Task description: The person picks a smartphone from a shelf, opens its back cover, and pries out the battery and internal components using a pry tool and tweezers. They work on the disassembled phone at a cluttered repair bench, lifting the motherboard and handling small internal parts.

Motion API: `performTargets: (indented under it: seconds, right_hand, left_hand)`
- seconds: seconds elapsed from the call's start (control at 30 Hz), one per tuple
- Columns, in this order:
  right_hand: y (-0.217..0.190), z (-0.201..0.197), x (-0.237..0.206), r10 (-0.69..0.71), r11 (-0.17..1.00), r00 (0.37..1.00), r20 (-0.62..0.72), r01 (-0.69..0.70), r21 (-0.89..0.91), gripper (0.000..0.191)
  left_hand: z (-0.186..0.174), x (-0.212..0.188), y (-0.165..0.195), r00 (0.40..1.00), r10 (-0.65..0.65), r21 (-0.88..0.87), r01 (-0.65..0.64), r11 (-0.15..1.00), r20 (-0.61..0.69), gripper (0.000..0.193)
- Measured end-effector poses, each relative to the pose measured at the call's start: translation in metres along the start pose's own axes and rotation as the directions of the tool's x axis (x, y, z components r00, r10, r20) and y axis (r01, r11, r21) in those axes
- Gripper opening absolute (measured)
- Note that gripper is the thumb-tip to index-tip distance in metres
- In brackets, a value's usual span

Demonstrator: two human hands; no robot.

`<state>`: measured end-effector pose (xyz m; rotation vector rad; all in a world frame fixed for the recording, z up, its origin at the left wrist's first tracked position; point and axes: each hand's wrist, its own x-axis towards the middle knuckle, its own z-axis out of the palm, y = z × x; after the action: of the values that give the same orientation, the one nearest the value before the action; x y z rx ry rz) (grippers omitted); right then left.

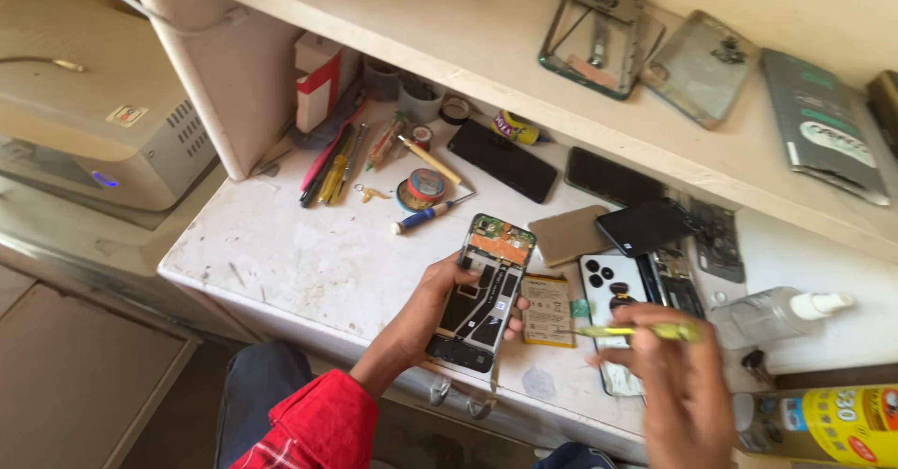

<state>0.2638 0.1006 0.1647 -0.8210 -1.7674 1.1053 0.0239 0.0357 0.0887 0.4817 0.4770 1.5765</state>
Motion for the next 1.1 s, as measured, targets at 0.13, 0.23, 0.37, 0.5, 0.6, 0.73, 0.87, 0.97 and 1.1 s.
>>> performTargets:
  seconds: [0.13,0.23,0.37,0.5,0.6,0.73,0.87,0.97,1.1]
  right_hand:
    - [-0.017,0.036,0.009,-0.183,0.982,0.983,-0.008,0.183,0.046,0.039]
    - [-0.027,0.057,0.013,-0.306,0.931,0.952,-0.015,0.296,-0.214,0.043]
    - [-0.028,0.081,0.020,-0.355,0.900,0.933,0.055,0.358,-0.248,0.038]
    - [-0.024,0.095,0.021,-0.324,0.928,0.939,0.112,0.338,-0.153,0.037]
    - [-0.021,0.100,0.021,-0.281,0.942,0.950,0.133,0.299,-0.149,0.037]
    - [-0.021,0.103,0.023,-0.330,0.919,0.932,0.149,0.353,-0.178,0.037]
    - [-0.024,0.106,0.023,-0.302,0.923,0.943,0.141,0.327,-0.202,0.036]
    - [-0.030,0.103,0.025,-0.358,0.861,0.919,0.165,0.393,-0.322,0.030]
    - [-0.041,0.097,0.033,-0.240,0.804,0.950,0.200,0.310,-0.508,0.020]
  left_hand:
    - [0.000,0.001,0.000,1.000,-0.004,-0.010,0.004,1.000,-0.002,0.048]
    - [0.000,-0.002,0.000,0.999,0.008,-0.038,-0.006,0.999,0.034,0.048]
    - [0.002,-0.004,0.001,1.000,0.026,0.039,-0.026,0.999,0.011,0.048]
    - [0.003,-0.004,0.003,1.000,0.031,0.051,-0.031,0.998,0.004,0.047]
    - [0.002,-0.004,0.003,1.000,0.019,0.053,-0.018,0.998,-0.011,0.046]
    - [0.001,-0.002,0.002,0.999,0.052,0.078,-0.051,0.996,-0.010,0.046]
    - [0.001,-0.004,0.002,0.997,0.051,0.105,-0.045,0.993,-0.057,0.045]
    - [0.002,-0.003,0.002,0.990,0.105,0.151,-0.090,0.984,-0.097,0.045]
    - [0.003,-0.003,0.001,0.995,0.077,0.110,-0.069,0.991,-0.070,0.045]
